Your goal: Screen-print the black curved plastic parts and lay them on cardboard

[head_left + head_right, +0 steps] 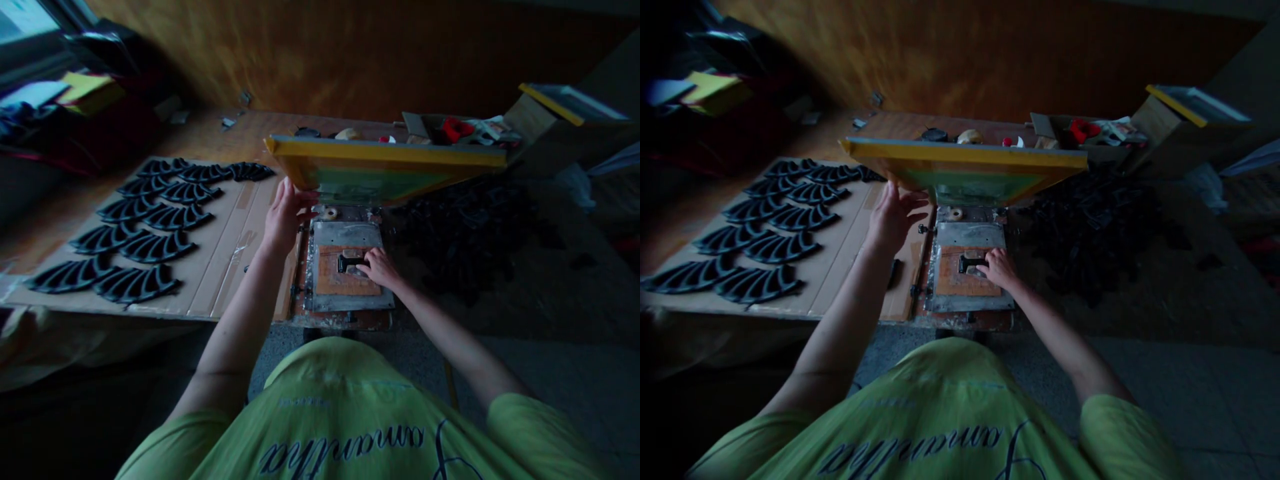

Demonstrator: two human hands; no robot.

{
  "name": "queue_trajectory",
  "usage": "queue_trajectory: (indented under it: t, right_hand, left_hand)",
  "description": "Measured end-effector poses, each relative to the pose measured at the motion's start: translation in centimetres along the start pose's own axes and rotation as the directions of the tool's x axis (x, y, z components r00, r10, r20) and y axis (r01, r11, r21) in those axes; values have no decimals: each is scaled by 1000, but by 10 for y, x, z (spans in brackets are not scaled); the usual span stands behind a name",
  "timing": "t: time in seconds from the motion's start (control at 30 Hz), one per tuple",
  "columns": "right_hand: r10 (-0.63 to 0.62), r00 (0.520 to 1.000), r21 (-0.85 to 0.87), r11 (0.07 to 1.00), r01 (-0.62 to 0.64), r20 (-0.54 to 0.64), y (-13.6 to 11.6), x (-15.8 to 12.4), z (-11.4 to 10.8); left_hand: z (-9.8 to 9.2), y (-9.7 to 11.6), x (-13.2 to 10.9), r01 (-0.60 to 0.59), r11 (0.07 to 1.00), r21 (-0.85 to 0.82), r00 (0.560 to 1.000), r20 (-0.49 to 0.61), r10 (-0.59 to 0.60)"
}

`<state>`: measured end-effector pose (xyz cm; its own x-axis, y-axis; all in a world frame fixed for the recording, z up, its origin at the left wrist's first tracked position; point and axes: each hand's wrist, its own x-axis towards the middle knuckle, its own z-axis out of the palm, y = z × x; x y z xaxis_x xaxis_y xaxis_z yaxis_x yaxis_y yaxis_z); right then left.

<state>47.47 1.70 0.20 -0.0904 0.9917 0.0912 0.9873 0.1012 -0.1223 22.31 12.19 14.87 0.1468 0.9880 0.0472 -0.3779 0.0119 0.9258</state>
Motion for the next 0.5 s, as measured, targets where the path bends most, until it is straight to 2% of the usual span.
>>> queue_trajectory:
  t: [0.07, 0.1, 0.17, 0.2, 0.23, 0.3, 0.33, 0.4, 0.43, 0.5]
  right_hand:
    - [80, 990, 26, 996, -84, 118, -19, 0, 2]
    - [123, 981, 50, 990, -132, 152, -26, 0, 1]
    - [207, 966, 116, 967, -226, 157, -41, -1, -5]
    - [231, 964, 155, 956, -250, 127, -50, -3, -7]
    - [227, 970, 197, 951, -239, 83, -60, -6, -8]
    - [97, 995, 292, 952, -90, -10, -79, -15, -7]
    - [-17, 999, 342, 939, 31, -43, -85, -20, -6]
    - [-212, 974, 423, 877, 226, -83, -80, -29, -4]
    - [-239, 968, 433, 867, 248, -78, -68, -33, -5]
    - [-140, 990, 345, 930, 129, 6, -24, -43, -9]
  left_hand:
    - [0, -13, -8, -9, 1000, -3, 996, -94, 9]
    - [0, -25, -19, 31, 999, 5, 992, -126, -30]
    - [0, -54, -52, 235, 972, 32, 967, -111, -230]
    - [1, -69, -71, 415, 906, 78, 910, -36, -414]
    - [3, -83, -90, 558, 823, 110, 825, 36, -564]
    - [5, -104, -119, 676, 734, 66, 728, 92, -679]
    - [3, -110, -126, 697, 716, 15, 713, 81, -696]
    - [-10, -114, -127, 689, 723, -52, 724, 2, -690]
    - [-23, -114, -121, 671, 741, -36, 738, -58, -672]
    - [-63, -109, -103, 608, 788, 94, 787, -202, -583]
